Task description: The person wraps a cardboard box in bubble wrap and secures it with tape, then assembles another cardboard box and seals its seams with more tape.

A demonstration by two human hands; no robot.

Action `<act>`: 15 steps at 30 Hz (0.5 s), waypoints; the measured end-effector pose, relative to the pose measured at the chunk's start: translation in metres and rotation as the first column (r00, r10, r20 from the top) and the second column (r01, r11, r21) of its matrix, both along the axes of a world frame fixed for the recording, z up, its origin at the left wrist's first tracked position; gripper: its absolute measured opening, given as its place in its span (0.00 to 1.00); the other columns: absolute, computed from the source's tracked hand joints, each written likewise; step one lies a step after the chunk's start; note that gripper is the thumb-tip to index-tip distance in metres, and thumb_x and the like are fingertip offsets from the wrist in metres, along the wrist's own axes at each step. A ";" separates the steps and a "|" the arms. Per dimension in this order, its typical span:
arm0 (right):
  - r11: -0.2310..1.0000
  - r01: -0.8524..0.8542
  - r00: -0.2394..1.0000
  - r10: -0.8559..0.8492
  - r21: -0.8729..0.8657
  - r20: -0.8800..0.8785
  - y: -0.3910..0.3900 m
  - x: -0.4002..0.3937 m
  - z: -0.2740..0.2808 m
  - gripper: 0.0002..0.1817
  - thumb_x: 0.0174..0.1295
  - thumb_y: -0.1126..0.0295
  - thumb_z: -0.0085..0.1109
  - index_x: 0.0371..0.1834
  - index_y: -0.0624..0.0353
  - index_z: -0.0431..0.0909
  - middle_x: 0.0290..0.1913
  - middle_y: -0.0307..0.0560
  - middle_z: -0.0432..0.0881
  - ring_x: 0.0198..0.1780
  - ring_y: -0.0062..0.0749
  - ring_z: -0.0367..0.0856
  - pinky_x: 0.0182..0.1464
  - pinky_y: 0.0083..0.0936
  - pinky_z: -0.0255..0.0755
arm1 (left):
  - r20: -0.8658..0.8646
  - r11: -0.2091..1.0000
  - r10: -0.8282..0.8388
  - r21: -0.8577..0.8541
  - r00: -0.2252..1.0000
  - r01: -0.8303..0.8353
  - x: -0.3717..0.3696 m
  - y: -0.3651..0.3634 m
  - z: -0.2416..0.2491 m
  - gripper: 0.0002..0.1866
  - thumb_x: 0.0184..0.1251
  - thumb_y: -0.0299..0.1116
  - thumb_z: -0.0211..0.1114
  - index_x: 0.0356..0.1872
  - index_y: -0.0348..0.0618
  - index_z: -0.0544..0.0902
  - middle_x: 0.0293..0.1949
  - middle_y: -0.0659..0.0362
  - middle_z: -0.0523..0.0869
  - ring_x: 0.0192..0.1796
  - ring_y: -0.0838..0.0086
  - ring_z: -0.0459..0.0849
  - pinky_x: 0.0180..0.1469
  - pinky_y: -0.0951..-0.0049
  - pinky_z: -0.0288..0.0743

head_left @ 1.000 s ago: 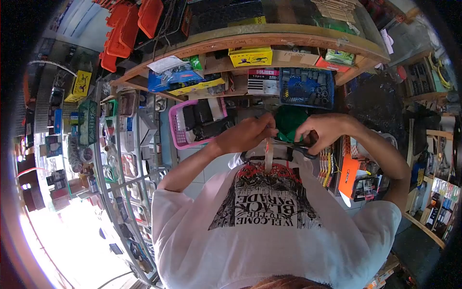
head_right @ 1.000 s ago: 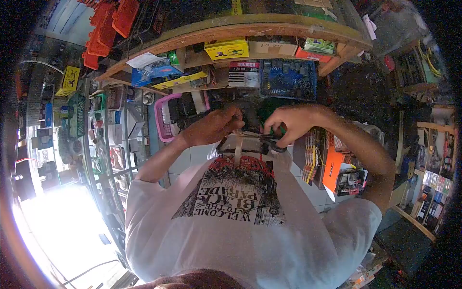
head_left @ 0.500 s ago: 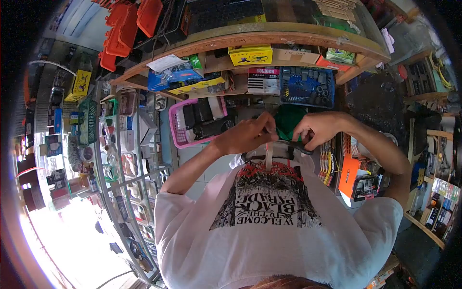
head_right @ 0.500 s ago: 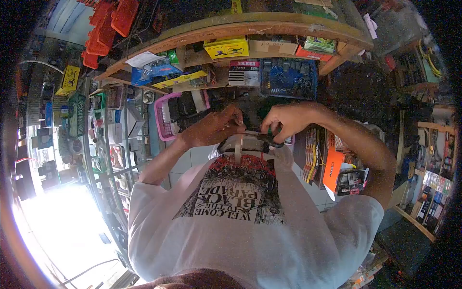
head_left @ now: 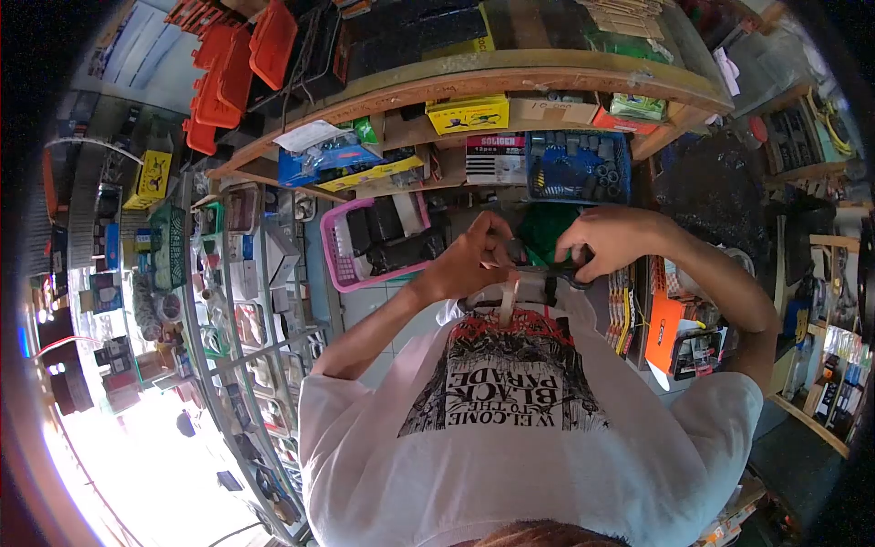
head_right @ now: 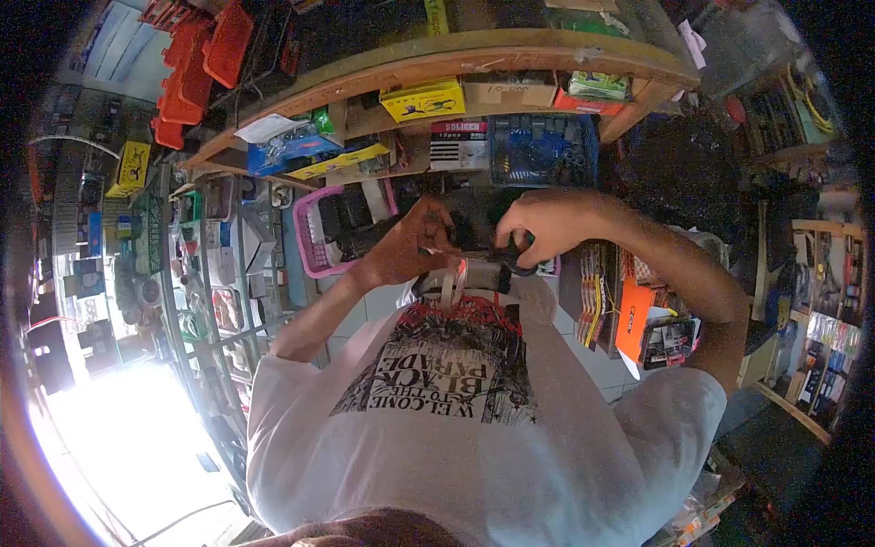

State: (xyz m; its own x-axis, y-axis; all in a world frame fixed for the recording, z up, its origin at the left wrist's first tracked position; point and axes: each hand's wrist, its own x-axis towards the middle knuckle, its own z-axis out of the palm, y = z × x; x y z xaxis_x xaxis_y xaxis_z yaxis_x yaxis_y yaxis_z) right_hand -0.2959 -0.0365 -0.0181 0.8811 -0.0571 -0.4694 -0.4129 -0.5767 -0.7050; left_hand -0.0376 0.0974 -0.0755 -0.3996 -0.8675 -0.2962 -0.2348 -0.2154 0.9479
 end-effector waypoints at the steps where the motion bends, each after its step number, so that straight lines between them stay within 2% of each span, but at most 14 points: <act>1: 0.996 0.015 0.999 -0.018 -0.084 -0.031 -0.001 0.000 0.011 0.24 0.55 0.63 0.72 0.56 0.58 0.83 0.40 0.51 0.90 0.42 0.44 0.89 0.47 0.40 0.79 | 0.005 1.000 -0.001 -0.030 1.000 0.001 0.000 0.001 -0.003 0.27 0.67 0.26 0.74 0.56 0.42 0.63 0.37 0.55 0.87 0.45 0.75 0.88 0.54 0.67 0.83; 3: 0.966 0.038 0.994 -0.062 -0.257 -0.087 -0.006 0.002 0.039 0.22 0.55 0.65 0.71 0.54 0.57 0.84 0.40 0.50 0.90 0.45 0.46 0.89 0.49 0.41 0.79 | 0.019 0.998 0.011 -0.067 1.000 -0.010 0.001 -0.001 -0.008 0.27 0.68 0.26 0.74 0.56 0.41 0.62 0.37 0.55 0.87 0.46 0.76 0.88 0.54 0.67 0.83; 6: 0.875 0.180 0.983 -0.172 -0.449 0.059 -0.023 -0.009 0.066 0.19 0.54 0.67 0.71 0.50 0.56 0.83 0.36 0.47 0.88 0.42 0.43 0.88 0.46 0.40 0.78 | 0.032 0.993 0.044 -0.112 0.999 -0.040 0.000 0.001 -0.014 0.26 0.68 0.25 0.73 0.55 0.40 0.62 0.37 0.55 0.87 0.47 0.74 0.88 0.55 0.66 0.82; 8: 0.829 0.359 0.929 -0.362 -0.429 0.078 -0.040 -0.006 0.092 0.18 0.55 0.69 0.71 0.49 0.55 0.82 0.31 0.44 0.86 0.37 0.41 0.85 0.41 0.37 0.75 | 0.027 0.979 0.058 -0.195 0.998 -0.052 -0.004 0.003 -0.018 0.26 0.69 0.24 0.72 0.55 0.39 0.62 0.37 0.54 0.87 0.47 0.72 0.88 0.56 0.65 0.82; 9: 0.759 0.476 0.879 -0.430 -0.444 0.206 -0.049 -0.007 0.093 0.17 0.56 0.69 0.72 0.48 0.54 0.79 0.27 0.41 0.83 0.31 0.36 0.81 0.36 0.34 0.72 | -0.022 0.971 0.073 -0.226 0.997 -0.076 -0.007 0.004 -0.025 0.25 0.70 0.24 0.72 0.55 0.39 0.62 0.38 0.53 0.87 0.48 0.71 0.89 0.57 0.65 0.81; 10: 0.717 0.595 0.803 -0.554 -0.363 0.222 -0.058 -0.002 0.102 0.18 0.59 0.68 0.72 0.49 0.56 0.76 0.27 0.40 0.83 0.30 0.32 0.81 0.33 0.32 0.70 | -0.072 0.963 0.086 -0.250 0.994 -0.102 -0.011 0.007 -0.033 0.25 0.70 0.24 0.71 0.55 0.39 0.62 0.38 0.53 0.87 0.48 0.69 0.89 0.57 0.65 0.81; 12: 0.612 0.728 0.680 -0.584 -0.310 0.444 -0.095 0.000 0.080 0.18 0.60 0.67 0.71 0.49 0.57 0.75 0.28 0.41 0.84 0.27 0.29 0.81 0.32 0.31 0.70 | -0.128 0.950 0.089 -0.288 0.988 -0.122 -0.016 0.011 -0.041 0.23 0.71 0.23 0.70 0.55 0.39 0.62 0.39 0.52 0.87 0.49 0.67 0.90 0.57 0.65 0.81; 14: 0.510 0.769 0.640 -0.604 -0.386 0.476 -0.123 0.014 0.074 0.16 0.59 0.69 0.72 0.45 0.59 0.76 0.28 0.43 0.85 0.27 0.30 0.84 0.32 0.34 0.72 | -0.136 0.940 0.063 -0.325 0.989 -0.104 -0.018 0.011 -0.042 0.22 0.72 0.22 0.69 0.55 0.39 0.62 0.40 0.51 0.88 0.48 0.66 0.90 0.55 0.65 0.82; 15: 0.479 0.748 0.661 -0.592 -0.459 0.460 -0.137 0.022 0.070 0.15 0.57 0.70 0.73 0.44 0.59 0.77 0.29 0.43 0.86 0.27 0.31 0.84 0.33 0.35 0.74 | -0.108 0.926 0.063 -0.363 0.992 -0.099 -0.018 0.013 -0.041 0.22 0.72 0.22 0.68 0.55 0.39 0.62 0.41 0.50 0.88 0.48 0.66 0.91 0.53 0.65 0.83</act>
State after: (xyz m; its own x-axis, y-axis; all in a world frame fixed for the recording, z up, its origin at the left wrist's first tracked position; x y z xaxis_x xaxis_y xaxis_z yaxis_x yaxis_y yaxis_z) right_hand -0.2743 -0.1737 0.0518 0.5156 -0.8535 0.0749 -0.7411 -0.4882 -0.4609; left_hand -0.0558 0.1108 -0.1168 -0.3336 -0.9390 0.0840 -0.1389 0.1371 0.9808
